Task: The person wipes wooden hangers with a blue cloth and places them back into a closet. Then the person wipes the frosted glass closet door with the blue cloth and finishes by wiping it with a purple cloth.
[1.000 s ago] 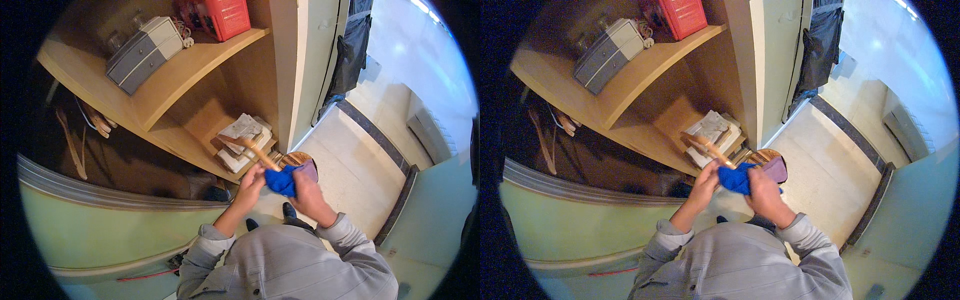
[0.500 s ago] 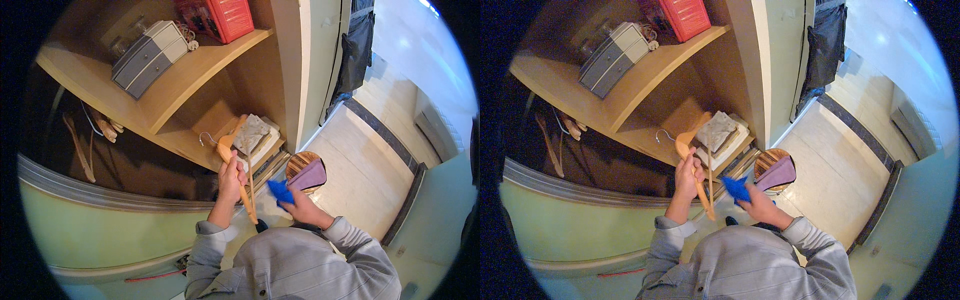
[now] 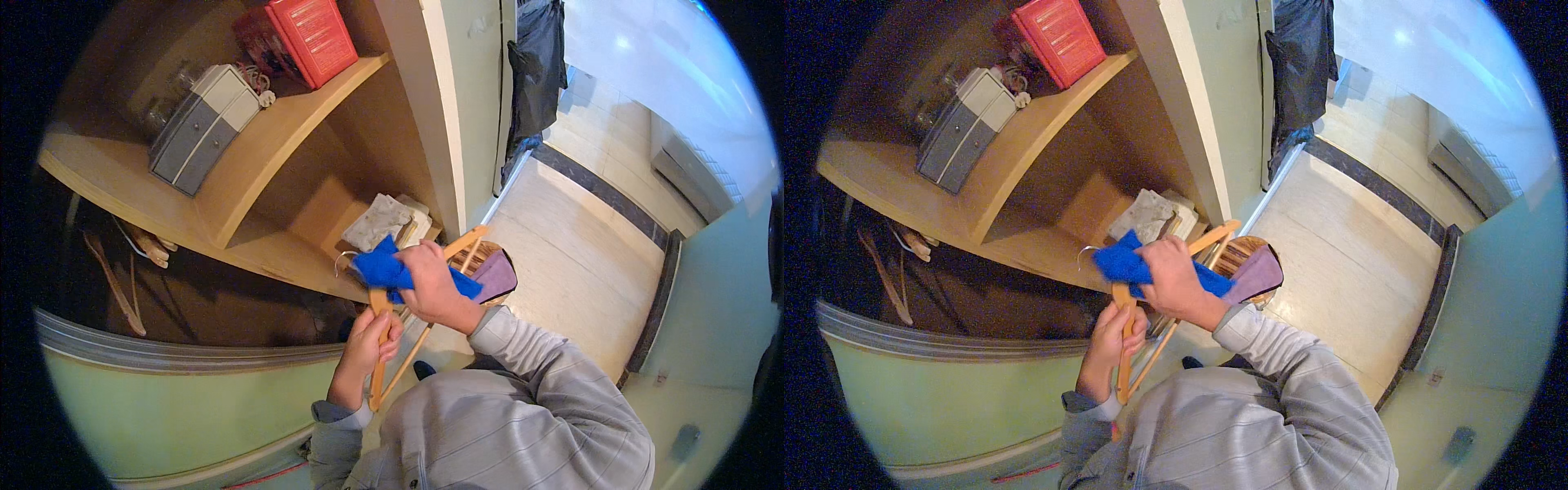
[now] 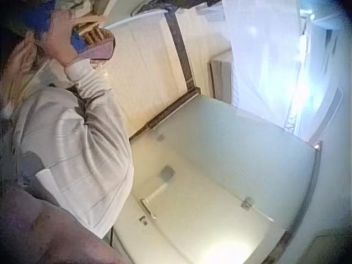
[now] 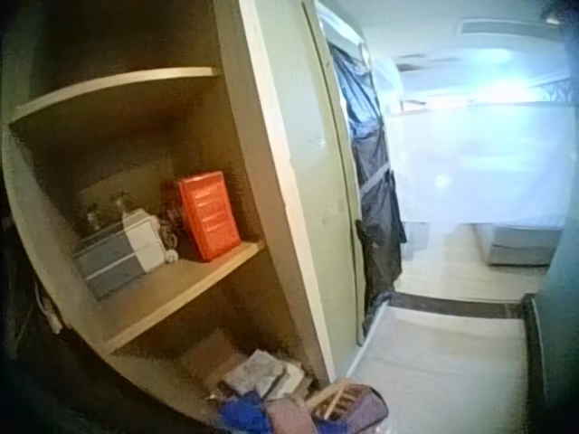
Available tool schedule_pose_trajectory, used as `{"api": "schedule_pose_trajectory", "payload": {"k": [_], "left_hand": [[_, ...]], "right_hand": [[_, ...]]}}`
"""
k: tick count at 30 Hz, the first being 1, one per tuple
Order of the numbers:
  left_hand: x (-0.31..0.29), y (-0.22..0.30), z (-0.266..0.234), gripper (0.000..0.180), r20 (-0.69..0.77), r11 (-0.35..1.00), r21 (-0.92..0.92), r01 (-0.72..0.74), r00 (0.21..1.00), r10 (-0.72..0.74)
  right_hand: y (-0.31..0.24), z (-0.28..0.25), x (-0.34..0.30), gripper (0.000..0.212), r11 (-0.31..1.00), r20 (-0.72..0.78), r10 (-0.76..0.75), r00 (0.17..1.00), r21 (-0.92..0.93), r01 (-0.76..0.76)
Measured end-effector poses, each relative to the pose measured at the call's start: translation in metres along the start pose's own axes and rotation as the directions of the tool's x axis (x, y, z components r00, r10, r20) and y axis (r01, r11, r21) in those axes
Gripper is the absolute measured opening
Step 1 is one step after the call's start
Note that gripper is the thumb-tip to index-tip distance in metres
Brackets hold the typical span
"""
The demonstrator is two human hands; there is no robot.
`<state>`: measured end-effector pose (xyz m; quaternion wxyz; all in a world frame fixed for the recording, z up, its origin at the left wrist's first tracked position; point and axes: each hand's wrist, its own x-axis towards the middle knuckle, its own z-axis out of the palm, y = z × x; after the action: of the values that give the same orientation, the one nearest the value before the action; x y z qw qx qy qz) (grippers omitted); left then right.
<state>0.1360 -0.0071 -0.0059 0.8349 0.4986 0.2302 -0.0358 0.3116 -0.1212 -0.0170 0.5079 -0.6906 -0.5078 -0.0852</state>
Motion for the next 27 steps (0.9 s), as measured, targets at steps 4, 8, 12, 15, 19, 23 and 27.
{"api": "schedule_pose_trajectory", "payload": {"k": [4,8,12,15,19,23,27], "left_hand": [[-0.032,0.015,-0.006,0.042,-0.006,0.999,-0.007,-0.05,0.999,0.05],[-0.051,0.012,-0.022,0.044,0.068,0.998,0.012,-0.058,0.996,0.057],[-0.049,0.01,-0.024,0.042,0.02,0.991,0.074,-0.109,0.994,0.108],[-0.045,0.012,-0.018,0.037,-0.138,0.965,0.229,-0.126,0.977,0.161],[-0.037,0.004,-0.038,0.032,-0.259,0.906,0.387,-0.169,0.923,0.283],[-0.045,0.016,-0.049,0.025,-0.275,0.859,0.484,-0.167,0.902,0.331],[-0.045,0.01,-0.068,0.031,-0.24,0.691,0.682,-0.242,0.818,0.523]], "right_hand": [[0.043,-0.008,-0.006,0.03,0.974,-0.096,0.102,0.99,-0.192,-0.119],[0.098,-0.029,-0.009,0.023,0.825,-0.05,0.562,0.825,0.105,-0.556],[0.106,-0.025,-0.007,0.031,0.381,0.258,0.741,0.62,0.599,-0.705],[0.085,-0.038,-0.002,0.032,0.121,0.37,0.768,0.523,0.718,-0.685],[0.073,-0.069,-0.015,0.036,0.287,0.402,0.642,0.653,0.664,-0.691],[0.059,-0.111,-0.03,0.039,0.428,0.685,0.378,0.623,0.468,-0.773],[0.018,-0.123,-0.033,0.02,0.797,0.619,0.256,0.742,0.299,-0.525]]}}
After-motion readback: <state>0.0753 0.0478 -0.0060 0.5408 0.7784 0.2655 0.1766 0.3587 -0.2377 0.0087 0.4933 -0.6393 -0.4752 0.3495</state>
